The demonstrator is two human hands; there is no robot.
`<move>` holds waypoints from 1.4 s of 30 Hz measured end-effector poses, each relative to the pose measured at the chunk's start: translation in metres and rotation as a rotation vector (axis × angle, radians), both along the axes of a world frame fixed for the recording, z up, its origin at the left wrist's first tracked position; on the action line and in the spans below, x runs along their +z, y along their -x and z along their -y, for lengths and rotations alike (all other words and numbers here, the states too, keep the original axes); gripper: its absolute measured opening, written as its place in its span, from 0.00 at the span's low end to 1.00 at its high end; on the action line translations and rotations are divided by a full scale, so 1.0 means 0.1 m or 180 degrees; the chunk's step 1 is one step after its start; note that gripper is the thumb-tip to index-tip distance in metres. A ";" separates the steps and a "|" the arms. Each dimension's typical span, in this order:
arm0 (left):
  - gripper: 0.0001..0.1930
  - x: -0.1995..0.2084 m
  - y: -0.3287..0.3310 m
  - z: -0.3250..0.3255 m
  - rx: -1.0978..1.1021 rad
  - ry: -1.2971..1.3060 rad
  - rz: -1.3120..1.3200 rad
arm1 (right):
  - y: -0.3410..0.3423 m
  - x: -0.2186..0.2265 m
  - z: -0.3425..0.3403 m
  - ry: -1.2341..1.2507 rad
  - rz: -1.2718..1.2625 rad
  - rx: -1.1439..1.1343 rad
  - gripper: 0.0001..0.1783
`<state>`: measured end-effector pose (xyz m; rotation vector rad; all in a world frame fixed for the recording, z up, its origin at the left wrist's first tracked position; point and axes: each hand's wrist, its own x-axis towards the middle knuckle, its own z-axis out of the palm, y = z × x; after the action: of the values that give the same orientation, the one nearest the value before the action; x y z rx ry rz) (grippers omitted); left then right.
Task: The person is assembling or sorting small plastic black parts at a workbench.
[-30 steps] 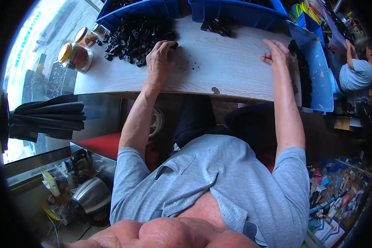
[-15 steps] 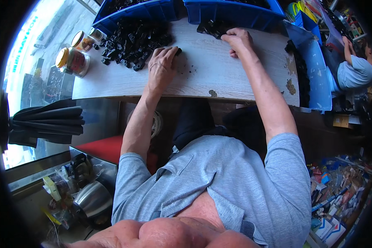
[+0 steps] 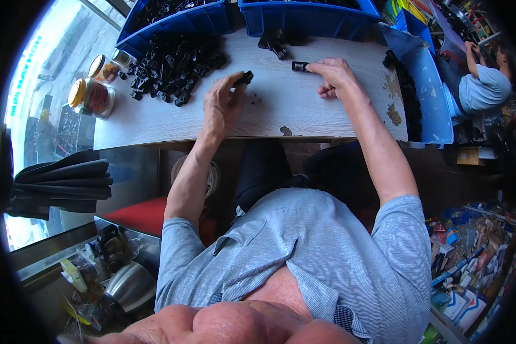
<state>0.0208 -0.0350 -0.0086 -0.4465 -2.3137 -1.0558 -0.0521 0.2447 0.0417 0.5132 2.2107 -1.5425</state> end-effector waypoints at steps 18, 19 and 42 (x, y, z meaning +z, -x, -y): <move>0.17 0.00 0.56 -0.83 -0.0966 0.0854 -0.0349 | -0.19 -0.07 0.09 -0.0458 -0.0677 0.0665 0.20; 0.17 0.00 0.55 -0.84 -0.0928 0.0839 -0.0327 | -0.19 -0.06 0.10 -0.0487 -0.0724 0.0638 0.20; 0.22 0.07 0.32 -0.79 -0.0371 0.1398 -0.0277 | -0.19 -0.12 0.07 -0.0293 -0.0871 0.0630 0.15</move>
<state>-0.0113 0.0441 -0.0013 -0.7869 -2.4605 -0.5561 -0.0327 0.2378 0.0292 0.1070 2.4595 -1.4854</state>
